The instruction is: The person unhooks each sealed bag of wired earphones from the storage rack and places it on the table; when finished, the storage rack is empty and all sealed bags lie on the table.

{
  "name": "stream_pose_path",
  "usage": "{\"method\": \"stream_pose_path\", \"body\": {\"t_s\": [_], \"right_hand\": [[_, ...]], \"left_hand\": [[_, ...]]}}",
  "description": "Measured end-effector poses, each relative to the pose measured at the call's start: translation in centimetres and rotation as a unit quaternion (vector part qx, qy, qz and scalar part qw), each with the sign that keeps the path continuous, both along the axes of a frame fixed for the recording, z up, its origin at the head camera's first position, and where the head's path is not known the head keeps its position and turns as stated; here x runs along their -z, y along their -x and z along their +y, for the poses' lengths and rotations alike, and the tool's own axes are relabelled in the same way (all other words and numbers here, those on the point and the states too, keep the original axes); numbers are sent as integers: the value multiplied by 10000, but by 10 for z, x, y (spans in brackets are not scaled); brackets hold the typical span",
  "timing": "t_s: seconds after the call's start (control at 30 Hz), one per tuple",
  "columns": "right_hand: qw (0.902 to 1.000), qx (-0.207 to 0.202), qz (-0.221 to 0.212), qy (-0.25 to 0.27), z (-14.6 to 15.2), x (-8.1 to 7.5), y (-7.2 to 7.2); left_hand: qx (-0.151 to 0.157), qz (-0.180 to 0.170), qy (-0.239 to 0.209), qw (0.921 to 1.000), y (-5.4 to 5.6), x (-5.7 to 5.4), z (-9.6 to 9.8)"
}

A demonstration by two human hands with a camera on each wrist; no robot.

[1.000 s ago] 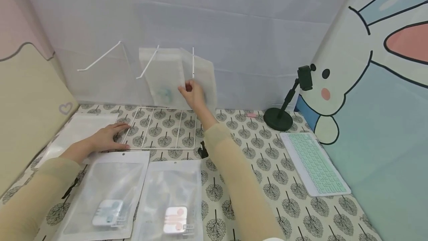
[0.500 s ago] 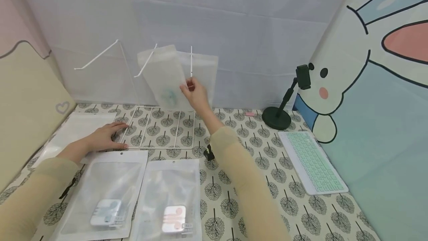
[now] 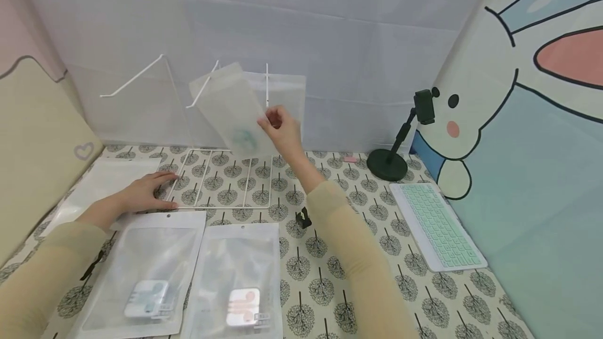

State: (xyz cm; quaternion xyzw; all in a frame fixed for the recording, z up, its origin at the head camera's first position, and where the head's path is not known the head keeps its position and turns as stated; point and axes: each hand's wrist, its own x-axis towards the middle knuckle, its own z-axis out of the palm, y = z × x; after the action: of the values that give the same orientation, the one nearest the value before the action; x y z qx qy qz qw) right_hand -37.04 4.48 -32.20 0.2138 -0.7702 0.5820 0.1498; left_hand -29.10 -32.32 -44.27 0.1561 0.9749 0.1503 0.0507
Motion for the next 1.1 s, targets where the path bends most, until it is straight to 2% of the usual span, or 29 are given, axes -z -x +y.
{"method": "stream_pose_path", "body": {"t_s": [0.27,0.5,0.67,0.9,1.1], "right_hand": [[9997,104,200,14,9,-9,-4],[9997,132,168,69,14,-41,-37],[9995,82,243,159,18,-43,-39],[9992,75,306,228,20,-45,-44],[9991,44,346,255,22,-49,-49]], "left_hand": [[30,48,38,10000,0,-1,-1],[140,-104,-59,9998,1,-6,-1],[243,-105,-23,9996,6,-6,-3],[366,198,60,9991,12,-2,-5],[375,-16,-18,9993,13,0,-8]]}}
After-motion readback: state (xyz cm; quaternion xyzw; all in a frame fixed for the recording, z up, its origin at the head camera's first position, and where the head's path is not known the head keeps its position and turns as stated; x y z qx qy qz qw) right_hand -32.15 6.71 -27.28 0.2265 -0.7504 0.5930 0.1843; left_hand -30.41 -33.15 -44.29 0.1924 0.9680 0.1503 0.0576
